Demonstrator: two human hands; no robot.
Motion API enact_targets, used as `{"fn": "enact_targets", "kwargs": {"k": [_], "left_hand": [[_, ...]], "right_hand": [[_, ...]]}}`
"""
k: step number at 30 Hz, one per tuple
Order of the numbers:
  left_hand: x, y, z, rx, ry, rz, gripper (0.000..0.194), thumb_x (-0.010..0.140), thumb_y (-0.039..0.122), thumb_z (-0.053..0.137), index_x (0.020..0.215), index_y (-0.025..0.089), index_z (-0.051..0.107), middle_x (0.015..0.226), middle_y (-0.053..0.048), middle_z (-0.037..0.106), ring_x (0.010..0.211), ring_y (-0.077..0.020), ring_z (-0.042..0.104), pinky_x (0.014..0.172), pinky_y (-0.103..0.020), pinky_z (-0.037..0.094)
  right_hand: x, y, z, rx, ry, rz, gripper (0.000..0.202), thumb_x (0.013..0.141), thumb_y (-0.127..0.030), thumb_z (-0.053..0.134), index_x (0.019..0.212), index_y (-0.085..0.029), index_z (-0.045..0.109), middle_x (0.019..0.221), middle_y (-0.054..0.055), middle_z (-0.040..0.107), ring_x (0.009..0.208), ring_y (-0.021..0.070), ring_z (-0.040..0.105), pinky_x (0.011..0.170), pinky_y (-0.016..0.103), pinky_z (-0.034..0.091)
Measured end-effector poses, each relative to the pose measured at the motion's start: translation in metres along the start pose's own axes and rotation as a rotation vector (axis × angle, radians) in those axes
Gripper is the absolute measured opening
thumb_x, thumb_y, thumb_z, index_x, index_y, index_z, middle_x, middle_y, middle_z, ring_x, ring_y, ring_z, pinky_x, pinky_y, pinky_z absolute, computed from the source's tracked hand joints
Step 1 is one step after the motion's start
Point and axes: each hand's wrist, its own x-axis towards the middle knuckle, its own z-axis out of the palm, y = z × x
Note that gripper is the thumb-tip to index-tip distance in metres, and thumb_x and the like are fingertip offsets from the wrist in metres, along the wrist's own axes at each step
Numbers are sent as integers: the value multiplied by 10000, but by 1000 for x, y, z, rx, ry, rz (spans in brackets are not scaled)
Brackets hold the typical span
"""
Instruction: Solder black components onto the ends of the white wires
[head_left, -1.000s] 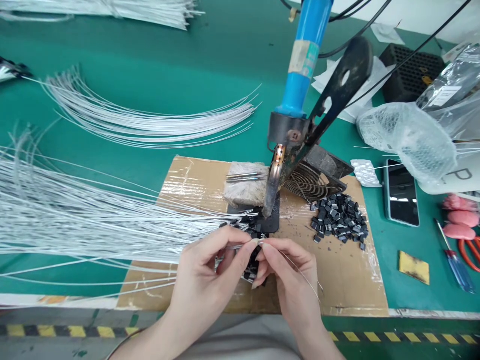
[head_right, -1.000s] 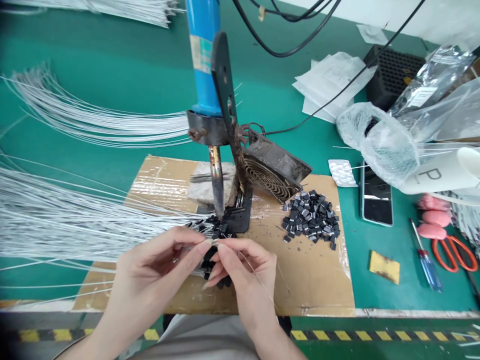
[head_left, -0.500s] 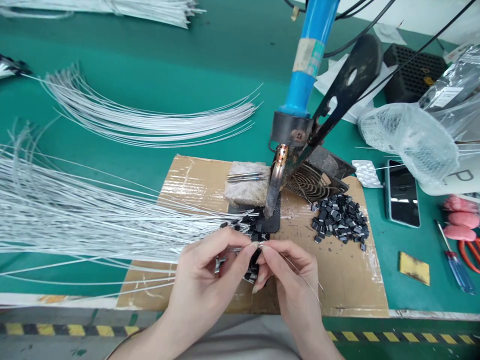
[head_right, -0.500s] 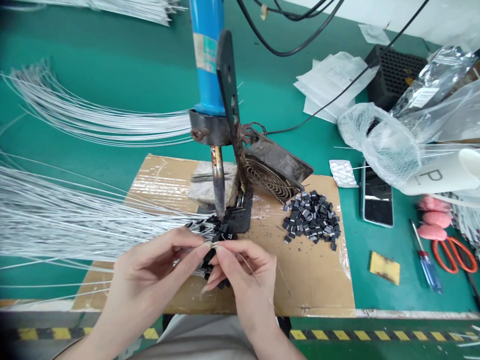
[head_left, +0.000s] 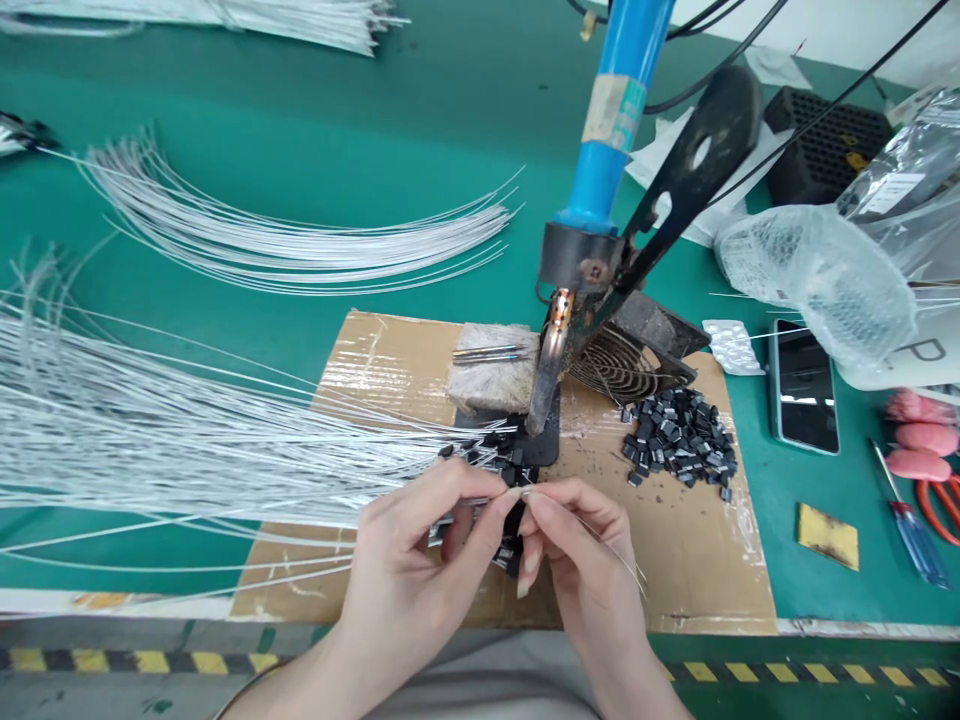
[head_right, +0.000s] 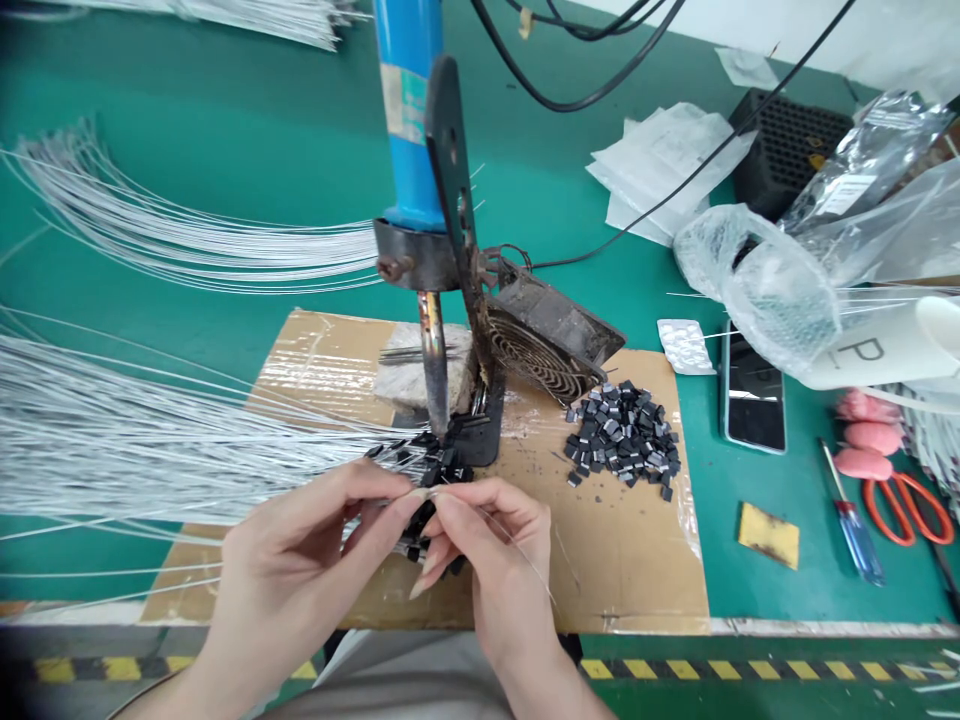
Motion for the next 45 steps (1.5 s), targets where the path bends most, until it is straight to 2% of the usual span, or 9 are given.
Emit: {"fn": "enact_targets", "kwargs": {"k": [10, 16, 22, 32, 38, 42, 44, 45], "left_hand": [[-1, 2, -1, -7, -20, -21, 186, 951, 134, 685, 814, 252, 729, 693, 52, 663, 541, -99, 506, 502, -227, 403], [-1, -1, -1, 14, -39, -16, 169, 953, 125, 683, 843, 250, 719, 692, 67, 649, 538, -84, 500, 497, -197, 396], [0, -2, -1, 37, -36, -38, 162, 975, 154, 668, 842, 236, 709, 678, 66, 627, 534, -86, 497, 499, -191, 411], [-2, -5, 10, 63, 66, 53, 171, 961, 126, 660, 831, 230, 702, 664, 66, 669, 511, -75, 550, 505, -171, 451], [-1, -3, 11, 44, 70, 4, 168, 957, 144, 670, 817, 232, 701, 654, 69, 667, 503, -76, 518, 484, -175, 416], [0, -2, 8, 14, 56, -85, 148, 944, 178, 687, 811, 231, 724, 657, 59, 669, 511, -81, 498, 489, -185, 406], [0, -5, 6, -15, 67, -120, 132, 946, 203, 699, 823, 237, 734, 669, 56, 662, 529, -84, 496, 492, -187, 395], [0, -7, 6, -32, 69, -134, 124, 947, 213, 705, 832, 241, 739, 678, 53, 666, 538, -86, 499, 492, -189, 389]], "right_hand": [[3, -11, -8, -47, -41, 110, 242, 732, -410, 993, 733, -206, 862, 613, -12, 756, 385, 74, 614, 390, 160, 582], [4, -11, -8, -48, -47, 119, 236, 747, -403, 988, 748, -201, 865, 619, -4, 756, 407, 78, 622, 414, 163, 601], [3, -9, -6, -34, -37, 73, 243, 758, -425, 988, 783, -206, 884, 633, -10, 761, 442, 64, 635, 448, 153, 623], [-1, 3, 1, 42, 25, -1, 233, 745, -422, 1003, 764, -223, 883, 617, -31, 762, 432, 41, 637, 459, 103, 594], [0, 9, 4, 62, 32, -19, 196, 764, -412, 992, 795, -248, 889, 635, -40, 769, 456, 29, 628, 494, 90, 596], [-2, 7, -6, -87, 8, -70, 167, 857, -455, 910, 888, -291, 900, 724, -3, 813, 534, 84, 698, 519, 148, 629], [-6, -2, -20, -300, 56, -185, 170, 908, -461, 858, 958, -304, 900, 818, 27, 843, 594, 130, 741, 517, 202, 648], [-8, -9, -30, -449, 121, -282, 157, 928, -437, 840, 977, -299, 897, 847, 35, 846, 609, 146, 749, 526, 231, 657]]}}
